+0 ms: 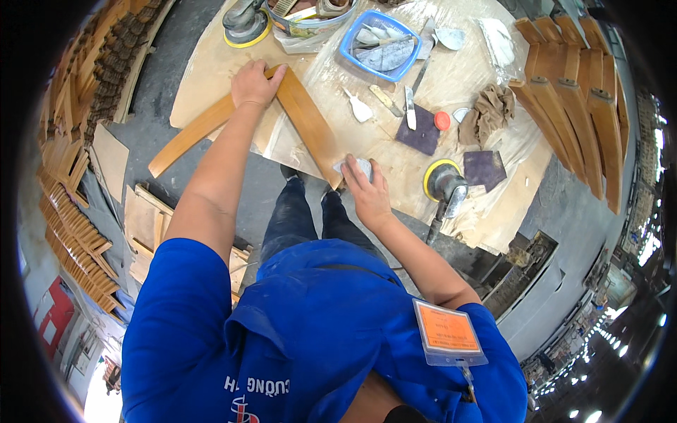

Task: The person sands a curved wooden part with an orbital sander, then uses a cloth and a small scraper to clean and smooth the surface. They inspect the part, scrape edges, and wipe it down repeatedly.

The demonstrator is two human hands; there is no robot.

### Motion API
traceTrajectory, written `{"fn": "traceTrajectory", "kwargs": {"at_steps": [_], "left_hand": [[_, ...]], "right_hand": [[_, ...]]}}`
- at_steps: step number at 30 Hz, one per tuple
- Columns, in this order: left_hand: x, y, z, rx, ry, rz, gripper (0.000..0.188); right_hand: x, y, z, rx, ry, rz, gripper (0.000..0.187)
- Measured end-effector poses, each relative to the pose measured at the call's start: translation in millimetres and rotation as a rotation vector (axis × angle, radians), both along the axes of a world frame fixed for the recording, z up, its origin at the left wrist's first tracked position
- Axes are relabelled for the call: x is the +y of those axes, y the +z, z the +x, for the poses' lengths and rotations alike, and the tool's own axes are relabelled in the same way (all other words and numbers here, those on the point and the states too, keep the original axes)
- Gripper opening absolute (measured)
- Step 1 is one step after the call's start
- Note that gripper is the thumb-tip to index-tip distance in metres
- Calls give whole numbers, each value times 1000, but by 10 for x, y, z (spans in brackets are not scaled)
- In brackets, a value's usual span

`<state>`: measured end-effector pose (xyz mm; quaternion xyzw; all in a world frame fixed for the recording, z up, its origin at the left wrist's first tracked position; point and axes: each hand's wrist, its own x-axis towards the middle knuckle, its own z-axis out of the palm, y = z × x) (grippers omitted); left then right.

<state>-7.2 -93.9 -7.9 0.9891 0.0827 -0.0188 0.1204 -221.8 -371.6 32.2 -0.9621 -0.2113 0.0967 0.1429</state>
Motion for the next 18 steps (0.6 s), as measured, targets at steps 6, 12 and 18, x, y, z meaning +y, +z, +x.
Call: {"fn": "traceTrajectory", "kwargs": {"at_steps": [6,12,18], "left_hand": [[-27,69,12,-5,-6,16,54],[0,-7,5,57,-39,-10,58],[13,9,-28,-34,-34,-43,54]], "right_hand": [[108,37,38,1,-80,-39,63],[90,-81,-26,80,-74,-123,66],[23,11,-87,80,-69,-76,61]]}}
